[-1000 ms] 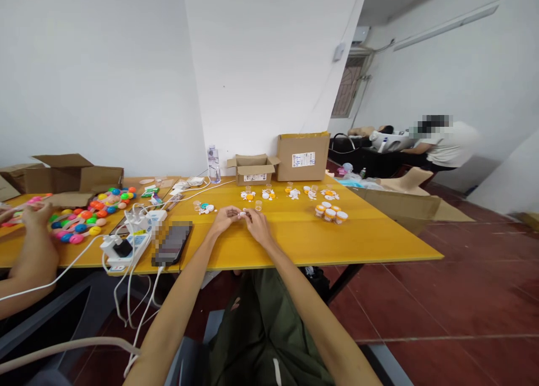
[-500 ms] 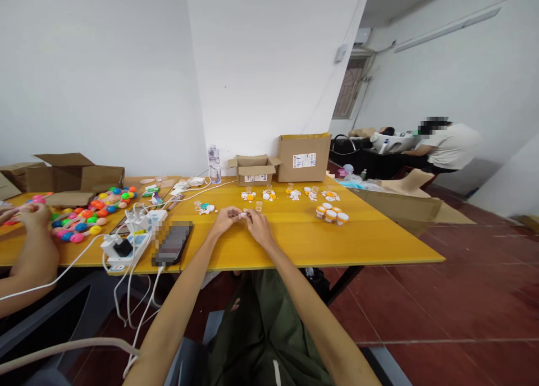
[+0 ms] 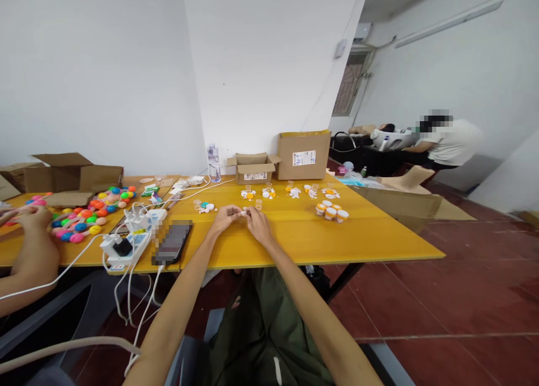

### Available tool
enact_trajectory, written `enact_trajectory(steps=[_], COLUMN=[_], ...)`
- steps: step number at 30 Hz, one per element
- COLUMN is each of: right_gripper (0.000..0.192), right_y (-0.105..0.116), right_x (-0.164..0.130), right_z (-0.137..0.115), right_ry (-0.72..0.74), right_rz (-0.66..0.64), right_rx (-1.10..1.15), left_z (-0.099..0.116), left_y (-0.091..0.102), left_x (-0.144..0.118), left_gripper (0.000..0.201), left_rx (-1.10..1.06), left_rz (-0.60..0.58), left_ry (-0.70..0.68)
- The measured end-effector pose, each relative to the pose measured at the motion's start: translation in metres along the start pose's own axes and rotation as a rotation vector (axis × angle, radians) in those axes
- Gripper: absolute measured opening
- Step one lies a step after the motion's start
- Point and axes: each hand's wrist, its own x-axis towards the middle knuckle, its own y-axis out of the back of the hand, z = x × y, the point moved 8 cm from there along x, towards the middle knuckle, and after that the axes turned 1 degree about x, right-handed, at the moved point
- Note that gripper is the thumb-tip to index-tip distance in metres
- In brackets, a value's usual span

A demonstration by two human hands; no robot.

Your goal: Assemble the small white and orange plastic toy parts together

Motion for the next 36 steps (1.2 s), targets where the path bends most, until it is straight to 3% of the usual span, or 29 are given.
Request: enact_trajectory(steps=[18, 36], right_gripper=[0.012, 0.016], right_y=[0.0033, 0.0098], right_x=[0.0005, 0.0021], right_z=[-0.0035, -0.0025], right_ry=[0.003, 0.002], right_rz=[0.024, 0.076], right_rx=[0.018, 0.092], left_z=[0.0075, 0.0018], left_y=[0.0001, -0.0089], left_x=[-0.0036, -0.0025], left_gripper=[0.027, 0.030], left_rx=[-0.020, 0.026], left_rz=[0.020, -0.077], left_ry=[0.006, -0.003])
